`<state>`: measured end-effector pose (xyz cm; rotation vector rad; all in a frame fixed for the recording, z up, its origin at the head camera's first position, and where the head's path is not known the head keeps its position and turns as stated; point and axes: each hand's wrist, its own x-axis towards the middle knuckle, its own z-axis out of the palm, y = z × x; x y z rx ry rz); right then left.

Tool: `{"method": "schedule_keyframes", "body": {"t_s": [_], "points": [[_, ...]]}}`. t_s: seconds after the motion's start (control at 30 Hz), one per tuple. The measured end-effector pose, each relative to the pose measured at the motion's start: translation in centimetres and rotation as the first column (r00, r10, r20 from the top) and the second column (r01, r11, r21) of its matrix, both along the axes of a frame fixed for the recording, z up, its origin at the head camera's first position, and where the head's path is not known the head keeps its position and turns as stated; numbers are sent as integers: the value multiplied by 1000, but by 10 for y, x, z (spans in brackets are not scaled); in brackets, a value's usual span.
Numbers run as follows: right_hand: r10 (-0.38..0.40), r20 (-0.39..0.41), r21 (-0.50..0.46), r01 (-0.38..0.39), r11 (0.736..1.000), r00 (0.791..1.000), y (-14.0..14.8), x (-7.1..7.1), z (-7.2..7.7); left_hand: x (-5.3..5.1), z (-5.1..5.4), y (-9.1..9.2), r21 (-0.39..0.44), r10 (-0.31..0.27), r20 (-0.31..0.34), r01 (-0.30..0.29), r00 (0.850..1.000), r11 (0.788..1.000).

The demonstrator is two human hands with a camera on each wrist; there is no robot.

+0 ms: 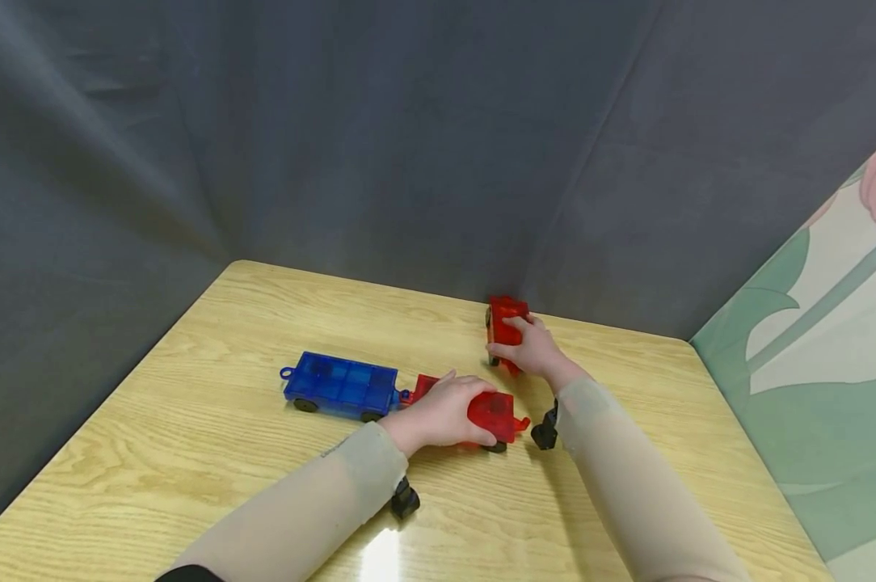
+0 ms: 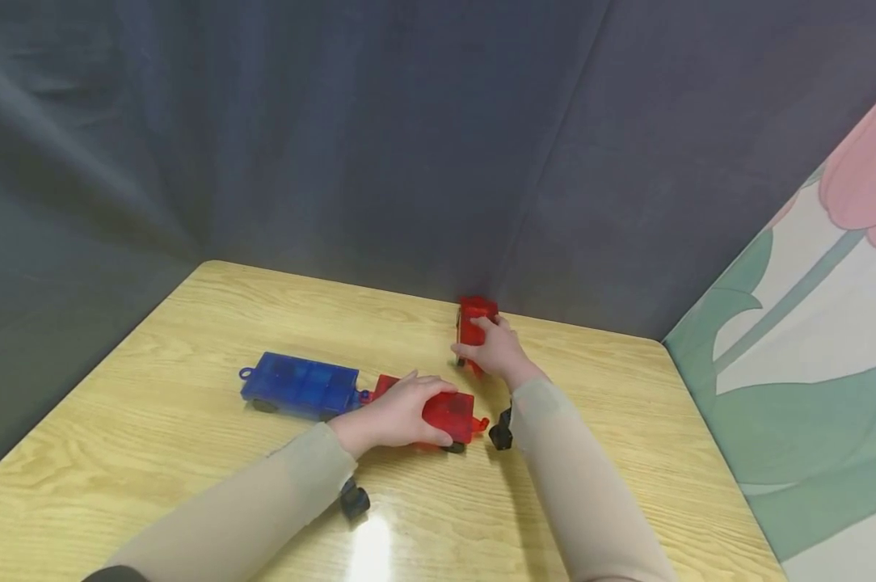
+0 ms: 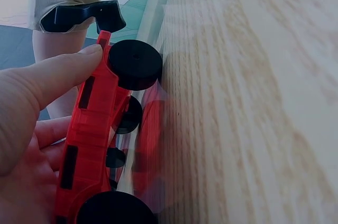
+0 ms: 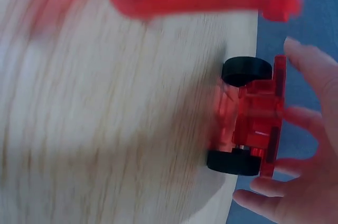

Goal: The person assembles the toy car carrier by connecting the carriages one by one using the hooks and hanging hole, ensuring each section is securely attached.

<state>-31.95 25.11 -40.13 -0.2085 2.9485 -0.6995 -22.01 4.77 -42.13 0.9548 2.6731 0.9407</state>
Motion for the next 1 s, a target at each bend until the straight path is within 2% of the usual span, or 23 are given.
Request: {"method": "schedule_keyframes", "body": {"t_s": [0.23, 0.37, 0.67, 1.0], "points": [[-73, 32, -96, 76, 992, 997, -3, 2, 2, 1, 0, 0, -3, 4, -5, -4, 1000, 1000], [-96, 36, -93, 98, 991, 995, -3, 4, 4, 2, 0, 1, -2, 3, -8, -3, 1000, 1000], [-185, -17, -70, 184, 980, 983, -11, 12, 6, 4, 0, -1, -6, -5, -9, 5, 1000, 1000], [-245, -2, -69, 244, 967, 970, -12, 8, 7, 3, -1, -3, 2, -12, -6, 12, 1000, 1000]]}}
